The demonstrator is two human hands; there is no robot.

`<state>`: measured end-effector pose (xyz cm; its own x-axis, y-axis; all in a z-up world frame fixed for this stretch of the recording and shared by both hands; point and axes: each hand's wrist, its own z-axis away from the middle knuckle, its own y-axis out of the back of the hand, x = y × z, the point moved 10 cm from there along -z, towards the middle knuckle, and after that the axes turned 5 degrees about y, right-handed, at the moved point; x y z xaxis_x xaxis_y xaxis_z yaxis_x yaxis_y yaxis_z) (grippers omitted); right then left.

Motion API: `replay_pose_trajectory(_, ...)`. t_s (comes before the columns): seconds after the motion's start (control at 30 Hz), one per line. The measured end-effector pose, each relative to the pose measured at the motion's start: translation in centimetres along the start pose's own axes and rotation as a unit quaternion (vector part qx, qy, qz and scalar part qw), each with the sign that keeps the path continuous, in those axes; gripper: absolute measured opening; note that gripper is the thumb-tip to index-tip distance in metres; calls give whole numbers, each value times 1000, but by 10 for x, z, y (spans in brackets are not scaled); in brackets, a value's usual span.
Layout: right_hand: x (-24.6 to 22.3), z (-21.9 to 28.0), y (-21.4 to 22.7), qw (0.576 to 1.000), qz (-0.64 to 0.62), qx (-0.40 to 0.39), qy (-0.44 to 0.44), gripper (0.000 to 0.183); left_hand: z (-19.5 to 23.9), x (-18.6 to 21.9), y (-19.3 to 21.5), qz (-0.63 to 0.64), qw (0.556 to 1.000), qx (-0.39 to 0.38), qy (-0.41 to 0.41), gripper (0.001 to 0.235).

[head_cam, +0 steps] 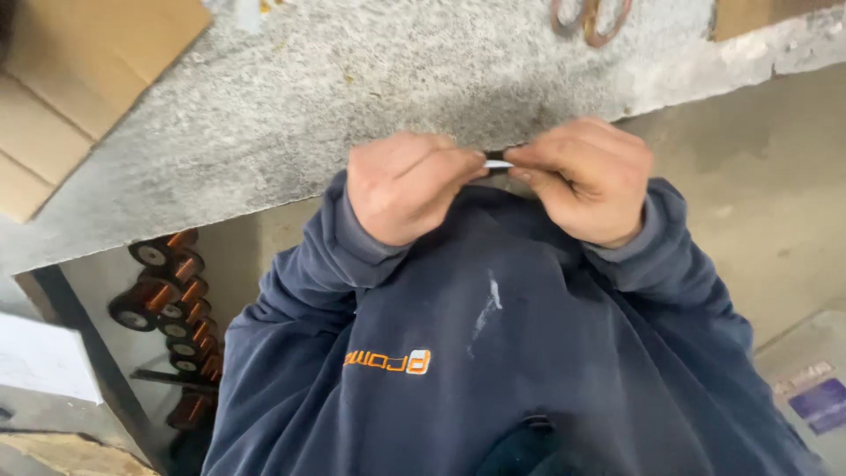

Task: Folding small white insulating paper strips for use in motor winding or repair.

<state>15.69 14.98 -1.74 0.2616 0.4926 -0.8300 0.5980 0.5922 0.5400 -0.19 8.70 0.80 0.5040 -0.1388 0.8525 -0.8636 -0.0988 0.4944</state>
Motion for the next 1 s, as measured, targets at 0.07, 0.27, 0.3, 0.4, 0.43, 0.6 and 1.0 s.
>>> replay_pose_trajectory(0.07, -5, 11, 1, 1000, 9, -11, -17, 20, 7, -1, -1, 2, 1000, -2, -2, 18)
replay_pose_trajectory(0.27, 13, 29, 6, 994, -3, 20, -103, 8, 23, -7, -4, -49, 997, 59, -13, 11)
replay_pose_trajectory(0.3, 24, 35, 10, 988, -13, 30, -148, 8, 21, -11, -9, -47, 997, 58, -4, 10)
replay_pose_trajectory(0.4, 53, 55, 18, 989, -39, 66, -123, 7, 19, -11, -3, -54, 997, 51, -6, 13)
replay_pose_trajectory(0.43, 52, 51, 16, 990, -44, 69, -112, 7, 17, -12, 2, -65, 996, 55, -9, 13)
replay_pose_trajectory(0.6, 57, 54, 17, 992, 48, 47, -104, 7, 19, -12, 6, -46, 997, 62, -17, 11)
replay_pose_trajectory(1.0, 4, 11, 6, 951, 273, -8, 146, 31, 21, -28, -3, -18, 997, 64, 49, 16)
